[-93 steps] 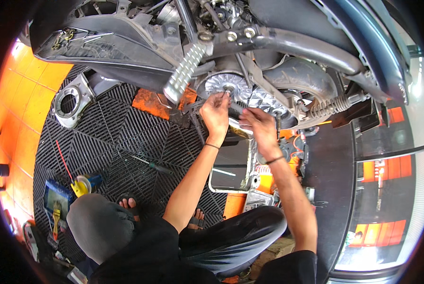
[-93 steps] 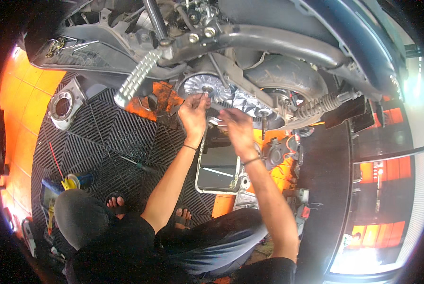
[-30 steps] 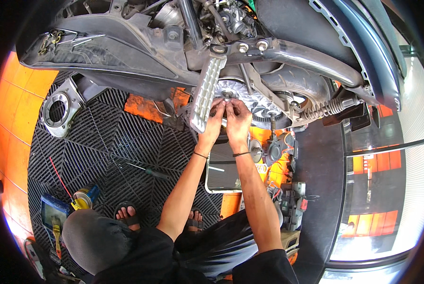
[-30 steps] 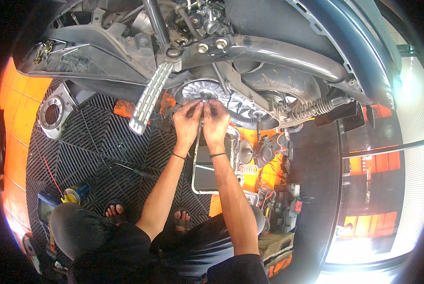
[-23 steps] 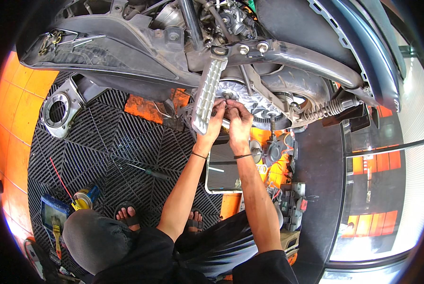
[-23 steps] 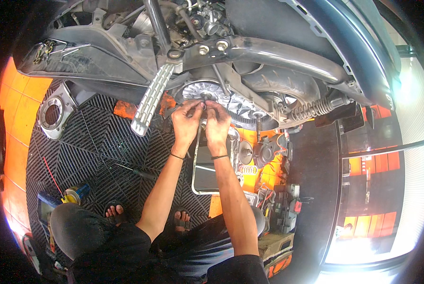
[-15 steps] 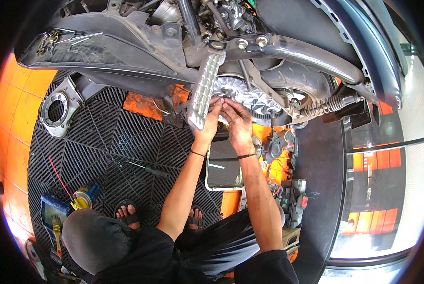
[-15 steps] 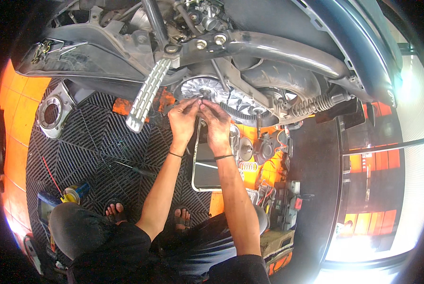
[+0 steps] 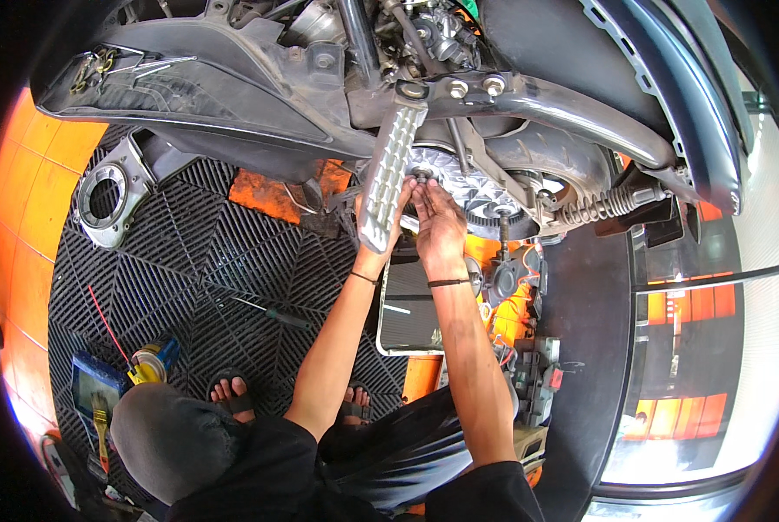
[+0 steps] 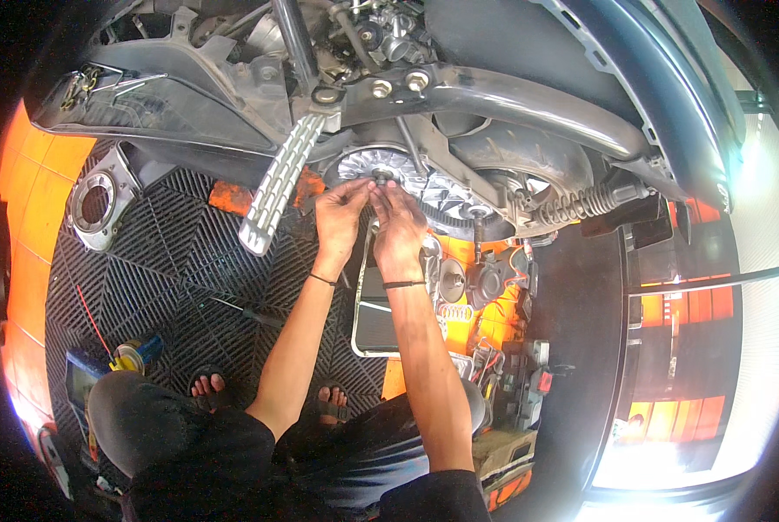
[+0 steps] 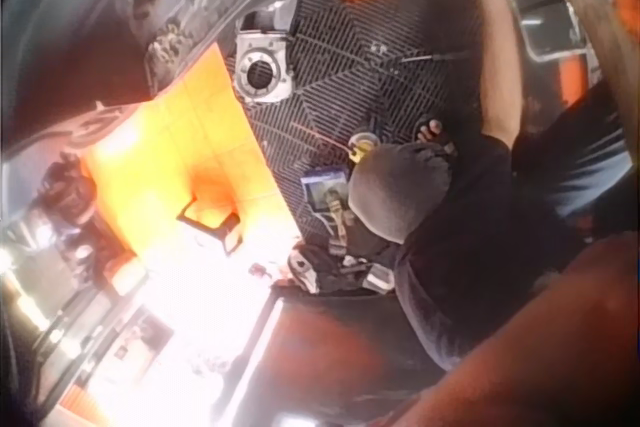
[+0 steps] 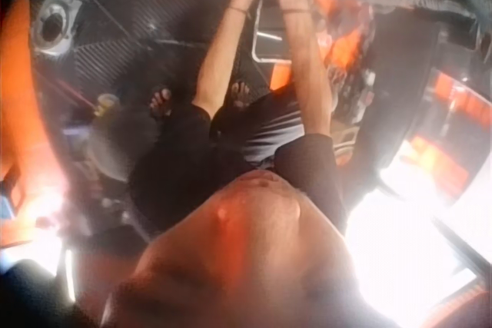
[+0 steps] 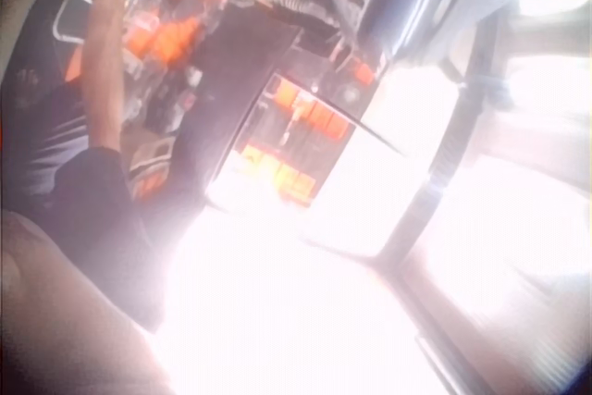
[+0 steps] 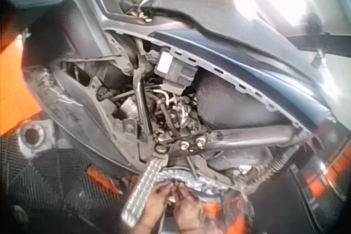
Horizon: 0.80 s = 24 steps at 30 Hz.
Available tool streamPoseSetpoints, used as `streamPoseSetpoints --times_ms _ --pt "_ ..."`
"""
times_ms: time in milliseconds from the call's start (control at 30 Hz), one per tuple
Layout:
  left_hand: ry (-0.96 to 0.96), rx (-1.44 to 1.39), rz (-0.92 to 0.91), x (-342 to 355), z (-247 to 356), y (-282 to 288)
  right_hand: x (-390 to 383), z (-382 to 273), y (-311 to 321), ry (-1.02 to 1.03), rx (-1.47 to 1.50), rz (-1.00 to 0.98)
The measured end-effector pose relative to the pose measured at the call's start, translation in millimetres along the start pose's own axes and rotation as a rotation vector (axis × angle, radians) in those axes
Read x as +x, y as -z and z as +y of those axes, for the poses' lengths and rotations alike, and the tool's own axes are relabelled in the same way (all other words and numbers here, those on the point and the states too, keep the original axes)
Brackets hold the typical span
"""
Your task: The person assembles a motorcycle clutch and transmission assembly by inserting a spring and plate into a housing, tightening it with a power tool, and then installing the assembly and drive belt onto the motorcycle shafts.
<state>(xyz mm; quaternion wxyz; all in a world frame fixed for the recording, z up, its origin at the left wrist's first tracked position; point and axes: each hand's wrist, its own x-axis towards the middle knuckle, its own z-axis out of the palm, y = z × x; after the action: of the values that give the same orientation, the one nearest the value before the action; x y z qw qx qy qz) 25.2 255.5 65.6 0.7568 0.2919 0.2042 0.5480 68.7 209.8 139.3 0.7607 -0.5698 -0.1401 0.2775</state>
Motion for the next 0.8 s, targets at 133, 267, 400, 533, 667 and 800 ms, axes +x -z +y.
streamPoseSetpoints --times_ms 133,267,400,533,667,800 --pt "-0.051 -0.018 0.014 -4 -6 -4 1 7 2 0.125 -0.135 0.005" --pt "0.014 -0.086 0.036 -6 -5 -6 -2 9 -3 0.373 -0.478 -0.029" --pt "0.078 -0.152 0.02 -4 -8 -5 8 7 8 0.672 -0.976 -0.015" --pt "-0.016 0.078 -0.002 -2 -19 6 4 9 4 0.81 -1.161 0.035" --pt "0.094 -0.145 -0.013 -3 -28 6 11 13 11 0.858 -1.173 0.047" --pt "0.028 -0.03 -0.004 2 -36 11 11 24 9 0.692 -0.956 0.063"
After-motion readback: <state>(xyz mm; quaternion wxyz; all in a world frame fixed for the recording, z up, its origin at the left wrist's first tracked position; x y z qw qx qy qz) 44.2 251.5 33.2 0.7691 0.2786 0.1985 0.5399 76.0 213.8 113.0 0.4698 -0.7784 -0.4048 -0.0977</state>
